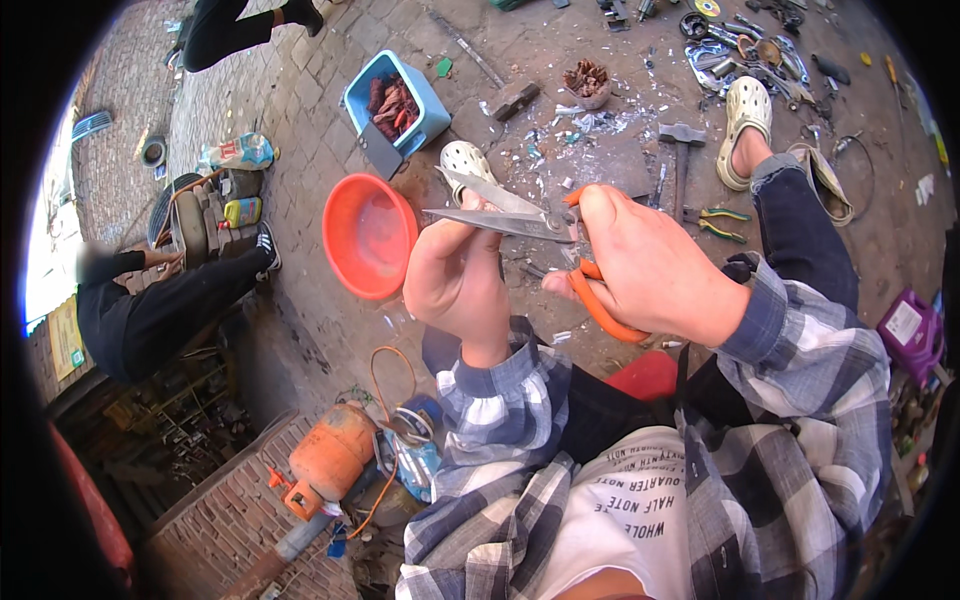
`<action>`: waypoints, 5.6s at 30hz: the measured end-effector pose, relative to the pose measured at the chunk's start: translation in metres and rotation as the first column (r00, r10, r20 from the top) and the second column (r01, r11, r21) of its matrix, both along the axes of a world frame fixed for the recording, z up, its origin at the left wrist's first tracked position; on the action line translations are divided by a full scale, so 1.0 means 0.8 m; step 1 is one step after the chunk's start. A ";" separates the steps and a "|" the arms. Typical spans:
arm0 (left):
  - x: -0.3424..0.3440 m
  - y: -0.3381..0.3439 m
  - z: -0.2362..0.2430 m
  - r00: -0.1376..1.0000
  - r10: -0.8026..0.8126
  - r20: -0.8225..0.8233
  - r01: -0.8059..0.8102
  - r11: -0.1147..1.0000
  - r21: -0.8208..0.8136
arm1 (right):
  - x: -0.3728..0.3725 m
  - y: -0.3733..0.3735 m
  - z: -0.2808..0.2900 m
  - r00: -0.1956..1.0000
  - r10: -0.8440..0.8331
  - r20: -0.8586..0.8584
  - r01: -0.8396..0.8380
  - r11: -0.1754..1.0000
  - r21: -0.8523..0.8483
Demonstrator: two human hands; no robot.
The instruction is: The person uses orange-handled shears to cut small metal pieces while sitting on the floor. They repeatedly pick up pieces, cut them, and occasionally use a hammer to flatten or shape the metal.
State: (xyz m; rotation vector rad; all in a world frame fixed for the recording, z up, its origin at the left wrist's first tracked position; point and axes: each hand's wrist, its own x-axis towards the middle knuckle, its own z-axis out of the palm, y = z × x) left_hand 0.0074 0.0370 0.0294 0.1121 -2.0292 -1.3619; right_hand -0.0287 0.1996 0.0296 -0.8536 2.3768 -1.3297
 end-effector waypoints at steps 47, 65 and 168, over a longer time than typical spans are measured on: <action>-0.002 0.005 -0.005 0.990 -0.054 -0.131 0.086 0.962 0.258 | 0.003 -0.003 0.007 0.946 -0.018 0.324 0.024 1.000 -0.016; 0.001 0.010 -0.001 0.996 0.058 -0.073 -0.057 0.998 0.024 | -0.006 -0.009 0.010 0.989 -0.099 -0.110 0.099 0.995 -0.010; 0.005 -0.009 -0.001 0.962 -0.251 0.108 0.206 0.925 0.319 | 0.005 -0.009 -0.029 0.996 -0.082 -0.019 0.083 0.994 0.076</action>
